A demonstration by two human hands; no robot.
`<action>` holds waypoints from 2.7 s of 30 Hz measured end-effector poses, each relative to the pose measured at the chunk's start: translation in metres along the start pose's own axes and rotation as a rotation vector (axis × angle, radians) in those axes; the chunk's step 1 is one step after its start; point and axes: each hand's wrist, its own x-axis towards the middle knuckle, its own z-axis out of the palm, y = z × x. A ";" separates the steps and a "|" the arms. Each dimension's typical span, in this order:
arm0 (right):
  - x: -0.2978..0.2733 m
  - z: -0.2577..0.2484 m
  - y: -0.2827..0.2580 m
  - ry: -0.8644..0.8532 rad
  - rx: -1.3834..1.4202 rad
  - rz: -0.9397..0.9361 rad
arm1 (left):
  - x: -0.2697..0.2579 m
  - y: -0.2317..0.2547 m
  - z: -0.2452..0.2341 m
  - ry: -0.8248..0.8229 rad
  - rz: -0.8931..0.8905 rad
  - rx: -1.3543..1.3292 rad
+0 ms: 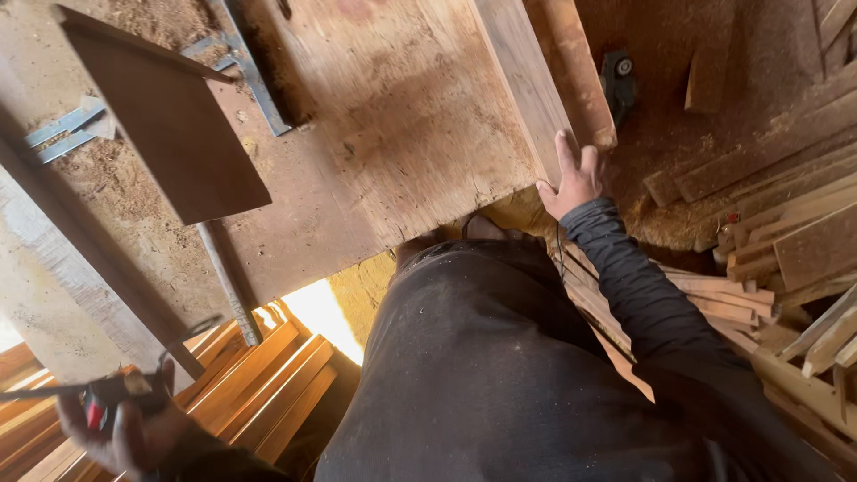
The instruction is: The person uses a measuring tape to mark lengths on a wooden plank, then uses a hammer to set a small metal guide into a makeshift table saw setup while positioning the wood for a cut.
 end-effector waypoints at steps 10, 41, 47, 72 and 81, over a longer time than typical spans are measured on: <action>-0.015 -0.003 0.023 -0.119 0.212 0.051 | -0.040 0.045 0.182 -1.010 -0.166 0.001; -0.022 -0.009 0.023 0.182 0.102 -0.199 | -0.042 -0.113 0.419 -1.253 0.317 0.729; -0.023 -0.008 0.023 0.188 0.115 -0.206 | -0.041 -0.114 0.409 -1.230 0.293 0.704; -0.018 -0.003 0.023 0.071 0.091 -0.109 | -0.041 -0.120 0.394 -1.184 0.298 0.756; -0.010 -0.024 0.032 0.011 0.333 -0.156 | -0.039 -0.065 0.394 -1.154 0.290 0.591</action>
